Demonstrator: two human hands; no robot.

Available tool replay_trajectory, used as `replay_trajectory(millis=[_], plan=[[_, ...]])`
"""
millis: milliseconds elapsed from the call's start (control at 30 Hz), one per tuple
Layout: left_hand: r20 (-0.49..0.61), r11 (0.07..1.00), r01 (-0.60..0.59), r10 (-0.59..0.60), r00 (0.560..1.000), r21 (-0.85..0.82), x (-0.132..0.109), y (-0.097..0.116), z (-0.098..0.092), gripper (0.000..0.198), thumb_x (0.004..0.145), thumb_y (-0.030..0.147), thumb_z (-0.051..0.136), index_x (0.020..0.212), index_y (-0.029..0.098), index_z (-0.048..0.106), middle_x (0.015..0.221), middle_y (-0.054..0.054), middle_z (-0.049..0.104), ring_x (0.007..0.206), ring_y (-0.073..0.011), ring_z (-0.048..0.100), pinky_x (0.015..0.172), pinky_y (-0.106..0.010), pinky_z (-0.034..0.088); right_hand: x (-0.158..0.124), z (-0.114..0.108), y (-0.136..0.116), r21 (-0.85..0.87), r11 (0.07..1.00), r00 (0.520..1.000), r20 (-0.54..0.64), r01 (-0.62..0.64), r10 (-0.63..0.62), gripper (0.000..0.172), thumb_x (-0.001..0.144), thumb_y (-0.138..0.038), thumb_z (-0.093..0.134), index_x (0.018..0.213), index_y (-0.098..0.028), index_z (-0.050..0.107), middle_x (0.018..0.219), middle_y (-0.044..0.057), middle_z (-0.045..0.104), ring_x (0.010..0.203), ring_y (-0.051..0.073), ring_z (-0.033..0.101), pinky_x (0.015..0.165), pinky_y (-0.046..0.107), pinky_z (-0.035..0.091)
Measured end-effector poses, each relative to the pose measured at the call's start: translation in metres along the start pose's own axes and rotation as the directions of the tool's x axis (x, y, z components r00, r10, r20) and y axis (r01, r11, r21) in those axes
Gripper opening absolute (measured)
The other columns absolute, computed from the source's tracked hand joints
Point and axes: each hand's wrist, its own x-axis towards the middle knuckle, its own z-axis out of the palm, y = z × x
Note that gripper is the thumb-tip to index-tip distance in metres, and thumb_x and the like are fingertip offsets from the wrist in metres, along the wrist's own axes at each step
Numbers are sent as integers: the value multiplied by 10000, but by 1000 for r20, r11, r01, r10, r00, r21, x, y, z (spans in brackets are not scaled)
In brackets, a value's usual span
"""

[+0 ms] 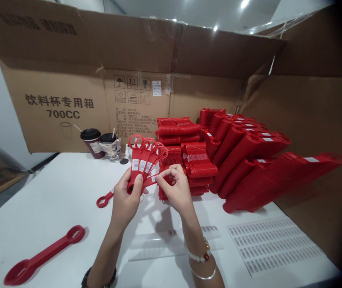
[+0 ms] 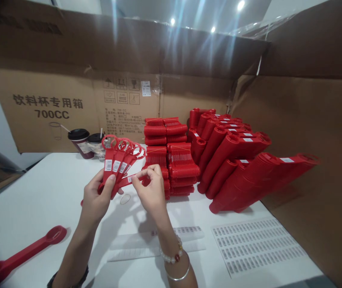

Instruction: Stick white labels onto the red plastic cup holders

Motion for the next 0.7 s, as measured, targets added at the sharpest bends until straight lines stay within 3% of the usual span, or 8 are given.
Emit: replay_trajectory(millis=[300,400,533,700], plan=[[-12,1000,-12,12,1000,-8,0,6,-1,198,916,351,517,920,167,589,635,20,611,464,-66,501,424,-153,400,-2,4,-1,-49,999,999,-45,10,-12,120,759,-274,643,690,-181,616,891,4,440,799,143,517,718,264,435],[-7,995,33,-34,999,-93,0,4,0,208,912,368,531,901,169,588,571,31,592,441,-67,477,412,-156,376,-4,8,-5,-205,977,992,-100,54,-76,132,781,-254,632,674,-186,592,887,12,463,876,177,510,823,313,417],[9,953,106,-108,994,-285,-3,-2,3,205,895,373,549,905,170,582,515,46,567,397,-70,441,381,-165,332,-8,9,-10,-523,850,976,-149,58,-158,178,803,-281,638,665,-196,565,1001,49,508,985,243,480,872,404,370],[6,908,151,-162,987,-392,-7,-1,13,195,860,357,581,883,163,578,527,41,571,394,-76,471,369,-162,315,-17,5,-14,-608,792,970,-153,58,-188,154,841,-313,600,737,-204,572,1212,115,479,1133,318,435,912,494,320]])
